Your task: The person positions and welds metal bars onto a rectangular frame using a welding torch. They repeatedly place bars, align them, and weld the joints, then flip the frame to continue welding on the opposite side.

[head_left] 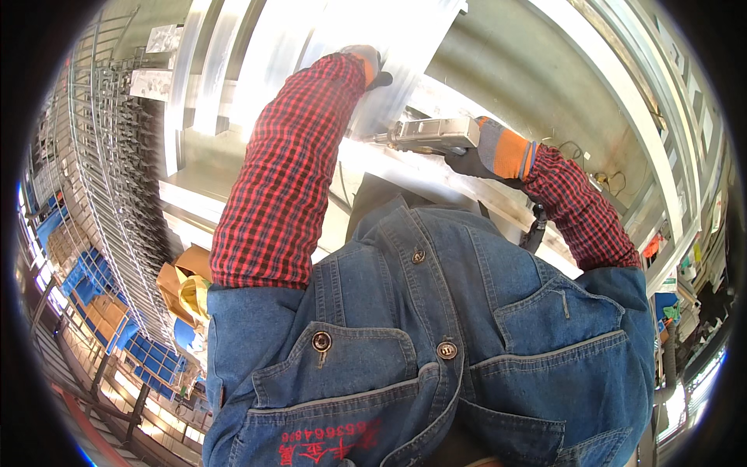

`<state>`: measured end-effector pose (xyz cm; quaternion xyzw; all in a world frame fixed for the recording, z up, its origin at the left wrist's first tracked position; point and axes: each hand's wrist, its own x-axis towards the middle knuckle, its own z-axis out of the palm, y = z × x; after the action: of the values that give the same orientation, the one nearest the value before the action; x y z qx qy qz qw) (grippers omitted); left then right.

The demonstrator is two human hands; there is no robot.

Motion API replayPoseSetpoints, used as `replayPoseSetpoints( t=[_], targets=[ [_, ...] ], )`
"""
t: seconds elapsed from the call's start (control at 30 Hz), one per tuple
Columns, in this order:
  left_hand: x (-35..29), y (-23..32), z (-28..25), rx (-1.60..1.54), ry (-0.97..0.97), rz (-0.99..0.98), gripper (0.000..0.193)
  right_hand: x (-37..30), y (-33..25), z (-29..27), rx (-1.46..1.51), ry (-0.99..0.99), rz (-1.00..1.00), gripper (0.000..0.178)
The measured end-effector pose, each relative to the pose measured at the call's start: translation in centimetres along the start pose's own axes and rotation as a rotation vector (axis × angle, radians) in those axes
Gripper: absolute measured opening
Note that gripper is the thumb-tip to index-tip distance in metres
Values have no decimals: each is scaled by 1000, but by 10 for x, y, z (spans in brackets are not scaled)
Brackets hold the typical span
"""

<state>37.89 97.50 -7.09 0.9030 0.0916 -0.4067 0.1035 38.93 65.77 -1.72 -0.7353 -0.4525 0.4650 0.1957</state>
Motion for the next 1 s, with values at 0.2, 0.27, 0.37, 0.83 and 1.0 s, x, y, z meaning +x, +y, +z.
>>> replayPoseSetpoints(
  t=[0.2,0.27,0.37,0.83,1.0],
  targets=[
    [-7,5,-10,-26,-74,-21,59,2,5,7,0,-10,-25,32],
    [-10,4,-11,-47,-66,-10,60,3,6,7,-20,-19,-53,35],
    [-12,2,-9,-53,-27,-1,60,1,8,6,11,-4,-55,40],
    [6,-6,1,31,-104,-5,62,-4,-7,-9,22,-21,-18,36],
    [3,-5,0,36,-110,-23,62,-6,-8,-10,42,-39,20,36]
  ],
)
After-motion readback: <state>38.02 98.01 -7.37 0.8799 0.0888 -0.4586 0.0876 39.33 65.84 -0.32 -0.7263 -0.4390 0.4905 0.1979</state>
